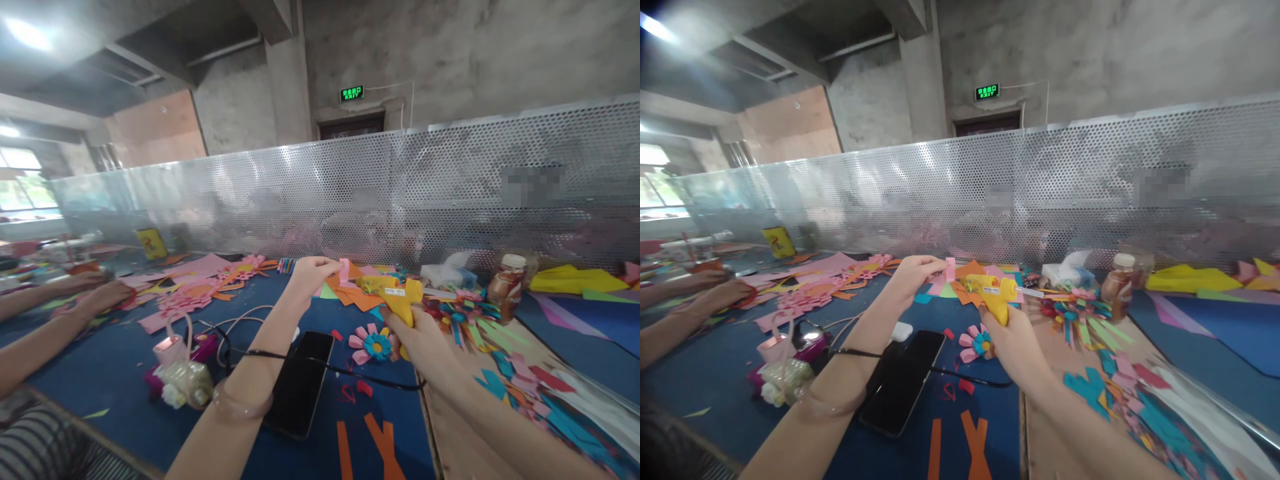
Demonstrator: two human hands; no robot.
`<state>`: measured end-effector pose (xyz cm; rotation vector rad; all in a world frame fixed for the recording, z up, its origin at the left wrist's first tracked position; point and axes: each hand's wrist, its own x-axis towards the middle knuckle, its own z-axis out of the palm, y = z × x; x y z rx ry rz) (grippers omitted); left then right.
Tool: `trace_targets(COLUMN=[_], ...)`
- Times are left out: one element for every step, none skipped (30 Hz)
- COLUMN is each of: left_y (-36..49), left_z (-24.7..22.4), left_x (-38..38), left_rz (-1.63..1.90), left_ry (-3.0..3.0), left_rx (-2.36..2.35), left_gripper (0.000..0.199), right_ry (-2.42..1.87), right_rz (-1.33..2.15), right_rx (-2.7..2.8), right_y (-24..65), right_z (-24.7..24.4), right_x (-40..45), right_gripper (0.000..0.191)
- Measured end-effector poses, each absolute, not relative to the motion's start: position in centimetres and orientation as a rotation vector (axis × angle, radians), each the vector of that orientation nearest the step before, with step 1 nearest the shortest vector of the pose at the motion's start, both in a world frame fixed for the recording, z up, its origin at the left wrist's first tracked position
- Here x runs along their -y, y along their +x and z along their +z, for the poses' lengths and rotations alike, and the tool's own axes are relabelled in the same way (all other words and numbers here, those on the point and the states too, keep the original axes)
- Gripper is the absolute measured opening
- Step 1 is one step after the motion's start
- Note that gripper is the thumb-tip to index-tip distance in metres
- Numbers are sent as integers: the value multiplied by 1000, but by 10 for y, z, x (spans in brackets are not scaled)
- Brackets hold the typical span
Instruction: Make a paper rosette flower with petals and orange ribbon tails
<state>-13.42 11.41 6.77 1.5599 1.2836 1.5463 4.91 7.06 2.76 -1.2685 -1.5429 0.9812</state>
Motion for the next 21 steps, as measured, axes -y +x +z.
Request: trace_targets(left_y=[-134,-134,-133,-133,-133,-134,-134,-135,-137,-138,-140,-142,-143,-144,-144,-143,-142,-140,-138,-135,-132], left_z=[68,68,68,68,68,68,68,68,68,67,66,63,60,56,51,45,38,32,25,19,14], left_x=[-114,-114,-114,-113,-113,-113,-113,-113,-114,-116,-117,-120,-124,-128,-133,-138,-143,-147,-152,-155,-158], left_rz=[1545,1545,1544,1545,1547,1553,1560,1568,1577,1586,1593,1596,1594,1579,1553,1515,1464,1417,1376,1342,1316], left_ry=[1561,1562,1563,1564,1565,1565,1562,1558,1551,1542,1532,1523,1514,1508,1505,1503,1505,1509,1515,1524,1534], left_rx=[-1285,-1286,-1288,-1288,-1288,-1287,-1287,-1288,-1292,-1301,-1316,-1338,-1366,-1401,-1437,-1475,-1504,-1528,-1544,-1550,-1547], left_gripper=[21,21,20,20,19,19,19,18,18,17,17,17,18,18,19,18,18,20,22,25,27], right_ry=[-1264,-1259,-1257,-1259,-1259,-1260,-1262,-1261,-1260,-1258,-1248,-1228,-1197,-1152,-1087,-1014,-925,-823,-751,-704,-675], right_rz=[985,990,996,1002,1010,1017,1021,1021,1016,1009,996,977,950,916,885,857,854,889,950,1028,1111], right_rx=[1534,1528,1525,1522,1518,1511,1503,1495,1486,1478,1464,1453,1440,1432,1428,1422,1432,1420,1405,1411,1421], right_y=[49,49,49,49,48,48,48,48,48,49,50,51,52,52,50,46,39,28,14,-4,-25], right_z=[27,27,25,24,22,21,19,17,16,15,15,16,20,27,36,50,66,85,106,127,146], right_x=[-71,-73,-74,-76,-78,-79,-80,-80,-80,-79,-77,-76,-76,-76,-78,-81,-86,-93,-101,-110,-118], right_gripper=[25,25,26,27,27,27,26,26,26,26,26,27,29,30,31,31,30,29,29,32,33])
